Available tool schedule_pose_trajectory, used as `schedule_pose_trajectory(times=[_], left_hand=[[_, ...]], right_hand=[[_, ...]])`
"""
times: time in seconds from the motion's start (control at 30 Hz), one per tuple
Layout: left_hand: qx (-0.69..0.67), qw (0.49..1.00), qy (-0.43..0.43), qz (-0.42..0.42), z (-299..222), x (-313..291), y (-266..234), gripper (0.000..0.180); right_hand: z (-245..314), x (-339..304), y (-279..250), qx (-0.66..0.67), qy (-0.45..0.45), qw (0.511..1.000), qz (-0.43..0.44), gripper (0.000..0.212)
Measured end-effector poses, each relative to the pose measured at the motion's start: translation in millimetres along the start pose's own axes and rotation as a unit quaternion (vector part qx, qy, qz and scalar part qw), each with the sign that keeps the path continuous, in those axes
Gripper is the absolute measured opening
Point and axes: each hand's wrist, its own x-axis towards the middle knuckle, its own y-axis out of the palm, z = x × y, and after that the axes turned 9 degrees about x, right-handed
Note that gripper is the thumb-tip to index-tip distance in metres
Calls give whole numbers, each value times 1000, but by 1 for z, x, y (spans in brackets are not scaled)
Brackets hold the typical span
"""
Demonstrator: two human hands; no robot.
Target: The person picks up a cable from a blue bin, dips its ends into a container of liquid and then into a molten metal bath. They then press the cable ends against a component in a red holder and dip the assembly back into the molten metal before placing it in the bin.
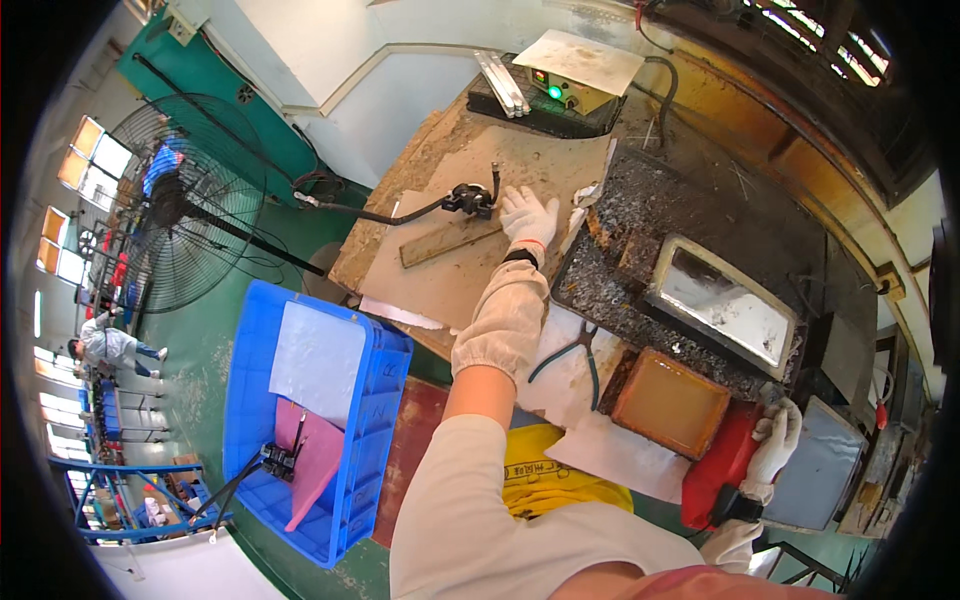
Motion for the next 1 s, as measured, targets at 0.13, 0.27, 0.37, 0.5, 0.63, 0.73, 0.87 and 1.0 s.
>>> schedule_pose_trajectory(times=[0.13, 0.27, 0.37, 0.5, 0.63, 0.73, 0.87, 1.0], left_hand=[[87, 996, -23, -22, 8, 8, 14, 67], [88, 996, 4, -18, 7, 9, 1, 57], [73, 997, 30, -20, 7, 9, -2, 52], [52, 998, 24, -12, 10, 11, -4, 53], [-42, 993, 75, -77, -1, -6, -14, 54], [-121, 987, 105, -29, -17, -25, -35, 57], [-718, 657, 100, 206, -25, -37, -45, 41], [-650, 651, 175, 351, -38, -71, -141, 35]], right_hand=[[2, 0, 3, -3, 6, 1000, -9, 22], [4, 0, 5, -8, 5, 1000, -22, 22], [6, 2, 5, -11, 0, 1000, -23, 22], [7, 2, 9, -7, 0, 1000, -16, 22], [3, 2, 3, -13, 7, 1000, -18, 23], [4, -1, -1, -13, 2, 1000, -10, 23], [9, -4, 5, -29, 5, 999, -21, 23], [13, -2, 12, -12, 10, 1000, -11, 22]])
